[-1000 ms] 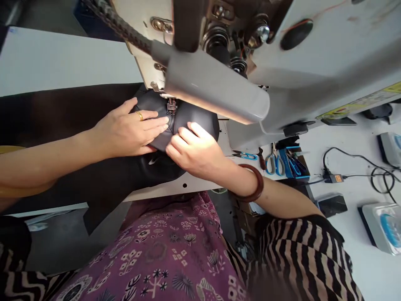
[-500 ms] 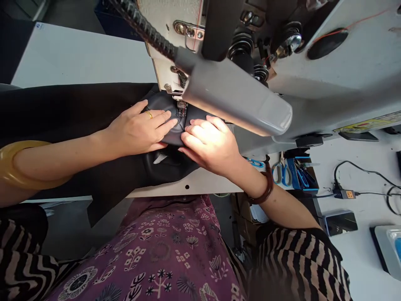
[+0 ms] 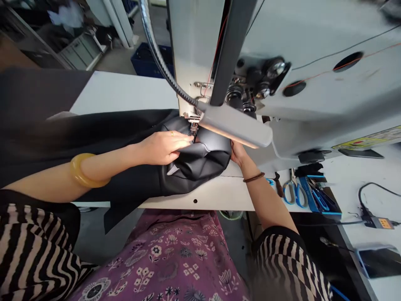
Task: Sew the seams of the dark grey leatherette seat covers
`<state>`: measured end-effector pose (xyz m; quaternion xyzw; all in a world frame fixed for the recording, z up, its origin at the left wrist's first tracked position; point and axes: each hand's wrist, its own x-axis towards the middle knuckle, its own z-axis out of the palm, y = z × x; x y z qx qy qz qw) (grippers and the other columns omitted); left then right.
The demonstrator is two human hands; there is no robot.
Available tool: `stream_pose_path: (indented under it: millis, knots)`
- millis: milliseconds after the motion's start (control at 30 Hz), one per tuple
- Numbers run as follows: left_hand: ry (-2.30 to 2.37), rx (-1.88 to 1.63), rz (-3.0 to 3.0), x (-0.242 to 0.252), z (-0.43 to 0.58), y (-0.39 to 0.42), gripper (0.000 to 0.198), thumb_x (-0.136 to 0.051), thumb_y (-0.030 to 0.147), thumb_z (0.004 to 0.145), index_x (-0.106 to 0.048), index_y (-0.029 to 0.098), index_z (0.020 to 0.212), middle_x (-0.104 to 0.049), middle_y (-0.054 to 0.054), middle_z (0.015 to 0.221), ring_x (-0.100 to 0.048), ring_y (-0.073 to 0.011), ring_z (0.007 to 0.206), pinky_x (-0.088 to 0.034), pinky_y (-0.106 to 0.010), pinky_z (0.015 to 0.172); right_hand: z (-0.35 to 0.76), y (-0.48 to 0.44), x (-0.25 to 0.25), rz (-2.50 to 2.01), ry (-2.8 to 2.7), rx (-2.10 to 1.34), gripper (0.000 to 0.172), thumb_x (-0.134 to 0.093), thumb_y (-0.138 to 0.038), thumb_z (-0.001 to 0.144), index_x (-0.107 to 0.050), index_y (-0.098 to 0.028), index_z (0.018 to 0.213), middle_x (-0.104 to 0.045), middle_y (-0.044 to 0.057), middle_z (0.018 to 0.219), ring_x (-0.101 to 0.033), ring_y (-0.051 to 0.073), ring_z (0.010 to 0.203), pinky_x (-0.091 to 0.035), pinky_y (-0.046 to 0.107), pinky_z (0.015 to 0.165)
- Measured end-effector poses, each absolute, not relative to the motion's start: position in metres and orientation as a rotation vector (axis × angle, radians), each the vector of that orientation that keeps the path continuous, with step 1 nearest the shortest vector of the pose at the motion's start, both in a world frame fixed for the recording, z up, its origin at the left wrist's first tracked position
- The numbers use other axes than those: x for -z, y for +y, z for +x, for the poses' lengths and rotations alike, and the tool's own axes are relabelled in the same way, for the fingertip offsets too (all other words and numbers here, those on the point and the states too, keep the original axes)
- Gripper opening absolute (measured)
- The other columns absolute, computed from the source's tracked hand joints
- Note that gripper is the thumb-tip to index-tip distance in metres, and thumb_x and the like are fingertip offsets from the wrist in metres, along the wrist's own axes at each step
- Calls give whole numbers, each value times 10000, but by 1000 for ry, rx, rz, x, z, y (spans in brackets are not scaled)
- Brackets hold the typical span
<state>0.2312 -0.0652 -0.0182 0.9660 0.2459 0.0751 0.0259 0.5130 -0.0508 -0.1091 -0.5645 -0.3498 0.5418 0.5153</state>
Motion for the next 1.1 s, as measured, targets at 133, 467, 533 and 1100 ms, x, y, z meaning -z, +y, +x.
stream_pose_path:
  millis: [133, 467, 533, 1100]
  knots:
    - [886, -138, 2892, 13, 232, -64, 602, -487, 14, 763, -591, 117, 1347, -658, -95, 1349, -603, -204, 1275, -512, -288, 1069, 509, -81, 95, -1349, -542, -1602, 342, -771, -547, 617, -665, -241, 726, -709, -8, 653, -686, 205, 743, -571, 390, 923]
    - [925, 204, 3027, -19, 240, -60, 155, -513, 52, 698, -648, 128, 686, -720, -126, 759, -696, -244, 714, -567, -312, 678, 413, -148, 90, -875, -459, -1799, 404, -926, -436, 429, -664, -232, 659, -750, 17, 730, -703, 284, 1058, -532, 451, 1043]
    - [956, 239, 3022, -31, 244, -60, 180, -497, 54, 707, -655, 133, 747, -717, -118, 751, -678, -235, 667, -520, -303, 610, 400, -145, 94, -766, -397, -1864, 399, -917, -452, 424, -653, -232, 627, -751, 34, 730, -694, 297, 1072, -544, 459, 1027]
    - [1039, 276, 2981, -51, 267, -51, 221, -476, 80, 790, -675, 147, 860, -732, -104, 823, -682, -228, 725, -468, -296, 620, 353, -135, 81, -555, -219, -1751, 384, -850, -446, 492, -706, -253, 791, -769, 22, 841, -654, 303, 1133, -518, 456, 1056]
